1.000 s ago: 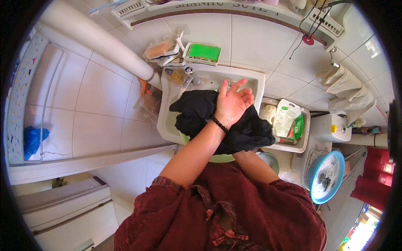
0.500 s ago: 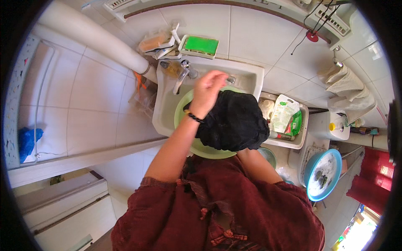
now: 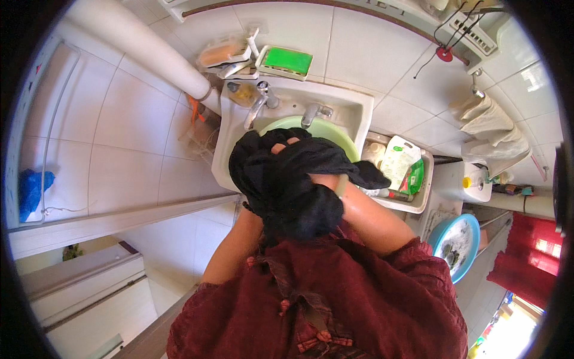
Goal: The person washes dark-colored clothes by hand in a small green basin filled with soapy water. They scrub and agitate the fabric, then wring it out and place it into a larger blue basin containing other wet clothes. The person then moves to a sink to rinse the garment under running water.
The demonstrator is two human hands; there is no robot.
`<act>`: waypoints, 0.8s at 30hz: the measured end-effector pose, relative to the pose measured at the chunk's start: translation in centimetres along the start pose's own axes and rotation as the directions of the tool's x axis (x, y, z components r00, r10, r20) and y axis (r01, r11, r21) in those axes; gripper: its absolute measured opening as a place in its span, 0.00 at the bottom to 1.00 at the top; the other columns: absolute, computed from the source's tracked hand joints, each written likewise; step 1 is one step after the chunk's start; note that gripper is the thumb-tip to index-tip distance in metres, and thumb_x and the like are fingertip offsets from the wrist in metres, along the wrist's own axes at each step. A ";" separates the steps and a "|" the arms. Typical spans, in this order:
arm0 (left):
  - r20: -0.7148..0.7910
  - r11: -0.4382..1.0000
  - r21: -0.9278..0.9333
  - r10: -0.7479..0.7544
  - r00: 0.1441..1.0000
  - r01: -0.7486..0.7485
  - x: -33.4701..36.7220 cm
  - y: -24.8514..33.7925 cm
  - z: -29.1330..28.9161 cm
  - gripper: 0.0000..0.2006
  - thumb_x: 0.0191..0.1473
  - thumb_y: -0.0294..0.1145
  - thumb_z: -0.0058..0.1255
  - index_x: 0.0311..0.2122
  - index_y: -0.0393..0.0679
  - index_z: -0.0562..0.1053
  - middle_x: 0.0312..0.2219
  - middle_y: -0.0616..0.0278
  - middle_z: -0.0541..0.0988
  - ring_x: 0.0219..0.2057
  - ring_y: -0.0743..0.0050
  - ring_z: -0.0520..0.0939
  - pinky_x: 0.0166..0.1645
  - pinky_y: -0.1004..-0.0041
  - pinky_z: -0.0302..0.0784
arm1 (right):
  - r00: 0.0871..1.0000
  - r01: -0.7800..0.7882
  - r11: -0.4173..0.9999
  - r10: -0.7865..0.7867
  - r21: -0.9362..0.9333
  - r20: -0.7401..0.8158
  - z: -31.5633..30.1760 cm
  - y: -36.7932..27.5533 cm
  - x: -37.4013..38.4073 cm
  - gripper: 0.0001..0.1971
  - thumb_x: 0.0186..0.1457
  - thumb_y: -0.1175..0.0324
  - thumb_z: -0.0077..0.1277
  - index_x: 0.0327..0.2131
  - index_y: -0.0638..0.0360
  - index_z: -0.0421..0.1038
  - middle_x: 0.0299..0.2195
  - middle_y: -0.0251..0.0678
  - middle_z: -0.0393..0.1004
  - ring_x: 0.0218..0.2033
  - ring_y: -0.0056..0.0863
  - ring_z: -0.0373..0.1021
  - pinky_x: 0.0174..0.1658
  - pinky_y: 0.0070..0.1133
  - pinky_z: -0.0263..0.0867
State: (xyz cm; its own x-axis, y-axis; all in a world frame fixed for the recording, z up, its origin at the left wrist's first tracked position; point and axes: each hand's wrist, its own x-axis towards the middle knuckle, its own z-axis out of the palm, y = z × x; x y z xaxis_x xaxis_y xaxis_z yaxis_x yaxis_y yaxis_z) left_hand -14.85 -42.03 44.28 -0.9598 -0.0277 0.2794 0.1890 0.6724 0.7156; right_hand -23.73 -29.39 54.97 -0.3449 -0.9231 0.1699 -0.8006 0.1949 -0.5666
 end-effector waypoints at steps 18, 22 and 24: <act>-0.214 0.901 0.425 0.002 0.977 0.091 -1.2 -6.6 -2.2 0.20 0.46 0.38 0.50 0.45 0.43 0.67 0.40 0.54 0.72 0.42 0.60 0.73 0.44 0.65 0.68 | 0.717 -0.498 0.855 0.312 0.145 0.624 7.8 7.5 -10.1 0.19 0.51 0.68 0.42 0.46 0.66 0.63 0.48 0.44 0.64 0.48 0.35 0.63 0.51 0.25 0.57; -0.447 0.866 -0.477 -0.384 0.808 0.148 -1.3 -9.1 1.6 0.15 0.47 0.36 0.48 0.40 0.40 0.70 0.36 0.55 0.75 0.39 0.58 0.75 0.45 0.66 0.68 | 0.700 -0.645 0.030 0.426 0.764 0.574 8.7 8.7 -10.7 0.18 0.52 0.70 0.40 0.47 0.66 0.60 0.47 0.44 0.64 0.47 0.36 0.63 0.51 0.28 0.57; -0.312 0.870 -0.301 -0.477 0.822 0.391 -0.1 -7.2 0.8 0.15 0.45 0.35 0.49 0.39 0.39 0.70 0.34 0.52 0.76 0.36 0.54 0.75 0.41 0.65 0.69 | 0.594 -0.375 -0.528 0.495 0.762 0.634 6.8 8.3 -11.1 0.16 0.55 0.71 0.36 0.47 0.67 0.59 0.46 0.44 0.65 0.45 0.36 0.64 0.50 0.31 0.59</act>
State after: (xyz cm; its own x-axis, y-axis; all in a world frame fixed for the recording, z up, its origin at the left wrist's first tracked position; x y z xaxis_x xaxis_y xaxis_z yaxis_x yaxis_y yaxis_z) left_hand -16.28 -46.25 38.59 -0.8140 -0.5742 0.0873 -0.1486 0.3512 0.9244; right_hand -23.23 -19.81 42.89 -0.2903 -0.6619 -0.6911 0.9251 -0.0095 -0.3795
